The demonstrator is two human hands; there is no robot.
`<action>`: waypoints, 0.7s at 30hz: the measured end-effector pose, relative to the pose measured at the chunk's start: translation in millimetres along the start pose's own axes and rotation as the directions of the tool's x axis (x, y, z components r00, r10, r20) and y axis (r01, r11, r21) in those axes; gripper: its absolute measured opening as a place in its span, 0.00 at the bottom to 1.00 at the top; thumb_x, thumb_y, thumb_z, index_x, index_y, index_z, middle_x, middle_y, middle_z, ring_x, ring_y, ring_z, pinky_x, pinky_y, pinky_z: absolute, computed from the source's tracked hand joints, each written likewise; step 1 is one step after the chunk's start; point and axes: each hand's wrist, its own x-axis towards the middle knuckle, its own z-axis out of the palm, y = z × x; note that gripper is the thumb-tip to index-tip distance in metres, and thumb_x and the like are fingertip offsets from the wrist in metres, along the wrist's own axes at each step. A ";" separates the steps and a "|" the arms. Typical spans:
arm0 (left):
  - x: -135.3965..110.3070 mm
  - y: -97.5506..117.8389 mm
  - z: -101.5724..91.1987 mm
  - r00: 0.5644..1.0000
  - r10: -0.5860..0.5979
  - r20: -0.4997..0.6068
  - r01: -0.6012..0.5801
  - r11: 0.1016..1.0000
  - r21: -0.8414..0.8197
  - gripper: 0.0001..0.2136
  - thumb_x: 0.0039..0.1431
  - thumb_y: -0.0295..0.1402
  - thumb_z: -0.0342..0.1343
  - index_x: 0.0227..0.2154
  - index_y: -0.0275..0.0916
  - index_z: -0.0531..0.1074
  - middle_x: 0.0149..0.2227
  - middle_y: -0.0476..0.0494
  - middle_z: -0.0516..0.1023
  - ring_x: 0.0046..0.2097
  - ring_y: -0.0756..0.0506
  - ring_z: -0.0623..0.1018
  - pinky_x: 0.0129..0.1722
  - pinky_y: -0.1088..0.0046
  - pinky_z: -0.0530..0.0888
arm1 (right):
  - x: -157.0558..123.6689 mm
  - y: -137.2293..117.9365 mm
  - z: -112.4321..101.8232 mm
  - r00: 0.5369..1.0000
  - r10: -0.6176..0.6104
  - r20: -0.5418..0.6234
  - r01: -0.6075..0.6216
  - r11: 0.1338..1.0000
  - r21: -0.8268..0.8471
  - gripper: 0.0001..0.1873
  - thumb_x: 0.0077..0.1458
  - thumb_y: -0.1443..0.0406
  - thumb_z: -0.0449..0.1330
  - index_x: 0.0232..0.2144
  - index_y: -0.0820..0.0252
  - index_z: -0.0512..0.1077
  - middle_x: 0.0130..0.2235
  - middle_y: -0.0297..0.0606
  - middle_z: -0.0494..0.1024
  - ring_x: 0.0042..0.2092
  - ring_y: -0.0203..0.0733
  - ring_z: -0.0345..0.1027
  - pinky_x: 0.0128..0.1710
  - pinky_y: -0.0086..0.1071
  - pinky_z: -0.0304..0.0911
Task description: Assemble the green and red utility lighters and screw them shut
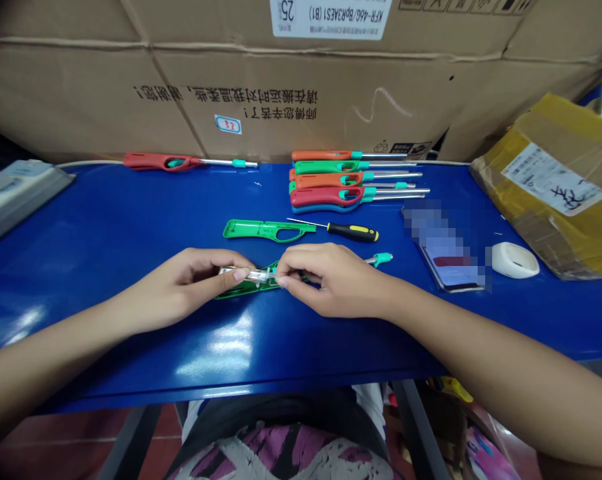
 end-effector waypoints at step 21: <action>-2.5 -4.6 4.0 0.938 0.271 -0.217 -0.246 0.959 0.138 0.11 0.64 0.35 0.60 0.45 0.39 0.83 0.39 0.44 0.82 0.37 0.48 0.78 0.34 0.74 0.73 | 1.5 3.0 6.0 0.986 0.035 -0.165 -0.022 0.997 0.080 0.07 0.63 0.68 0.60 0.33 0.64 0.75 0.26 0.28 0.68 0.23 0.25 0.53 0.22 0.23 0.51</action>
